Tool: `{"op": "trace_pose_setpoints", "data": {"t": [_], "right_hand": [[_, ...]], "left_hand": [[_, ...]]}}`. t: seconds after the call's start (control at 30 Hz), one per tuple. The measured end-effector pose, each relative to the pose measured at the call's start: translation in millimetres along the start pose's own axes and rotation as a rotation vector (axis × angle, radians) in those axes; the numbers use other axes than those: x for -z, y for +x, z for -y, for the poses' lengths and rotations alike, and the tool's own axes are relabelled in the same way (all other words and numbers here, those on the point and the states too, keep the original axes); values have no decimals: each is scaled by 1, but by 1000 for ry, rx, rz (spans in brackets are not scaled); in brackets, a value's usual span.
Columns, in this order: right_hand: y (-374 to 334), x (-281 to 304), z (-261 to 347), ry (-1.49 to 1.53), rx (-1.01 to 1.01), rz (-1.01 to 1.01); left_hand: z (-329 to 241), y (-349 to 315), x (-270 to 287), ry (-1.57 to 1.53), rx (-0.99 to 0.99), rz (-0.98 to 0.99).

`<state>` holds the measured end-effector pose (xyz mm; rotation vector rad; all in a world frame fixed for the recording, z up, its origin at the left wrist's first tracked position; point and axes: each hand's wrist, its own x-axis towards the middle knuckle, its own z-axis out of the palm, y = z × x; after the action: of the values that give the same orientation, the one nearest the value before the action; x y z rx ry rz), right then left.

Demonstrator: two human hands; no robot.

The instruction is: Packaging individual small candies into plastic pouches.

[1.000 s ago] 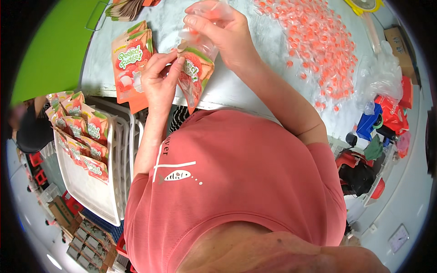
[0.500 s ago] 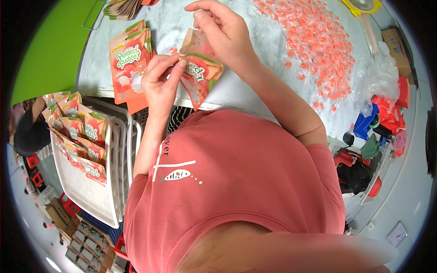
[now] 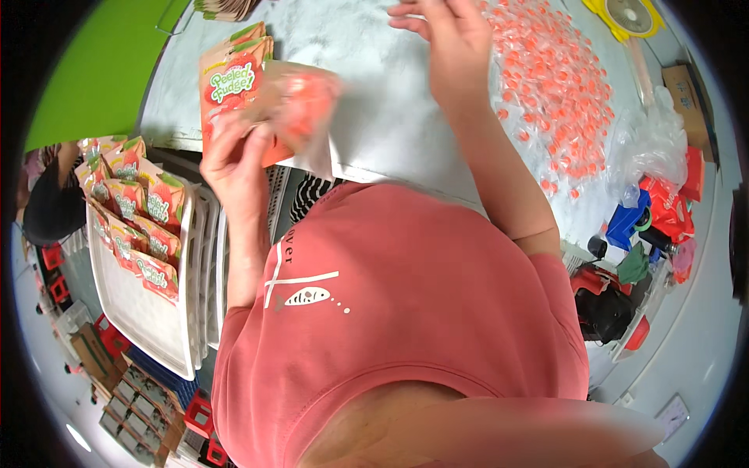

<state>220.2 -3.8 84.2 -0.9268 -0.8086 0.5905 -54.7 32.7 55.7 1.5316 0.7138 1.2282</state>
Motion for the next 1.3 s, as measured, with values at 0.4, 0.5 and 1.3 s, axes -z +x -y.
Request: {"op": "trace_pose_setpoints", "data": {"t": [0.4,0.5,1.3], "right_hand": [[-39,-20,-163,-1309,133,810],[-42,10,-173,-1124,205,725],[-44,-12,102,-1138,186,944]], "left_hand": [[-25,-8,31,107,-94,-103],[-28,-8,19,93,-54,-96],[-28,-12,-56,201,-169,189]]}}
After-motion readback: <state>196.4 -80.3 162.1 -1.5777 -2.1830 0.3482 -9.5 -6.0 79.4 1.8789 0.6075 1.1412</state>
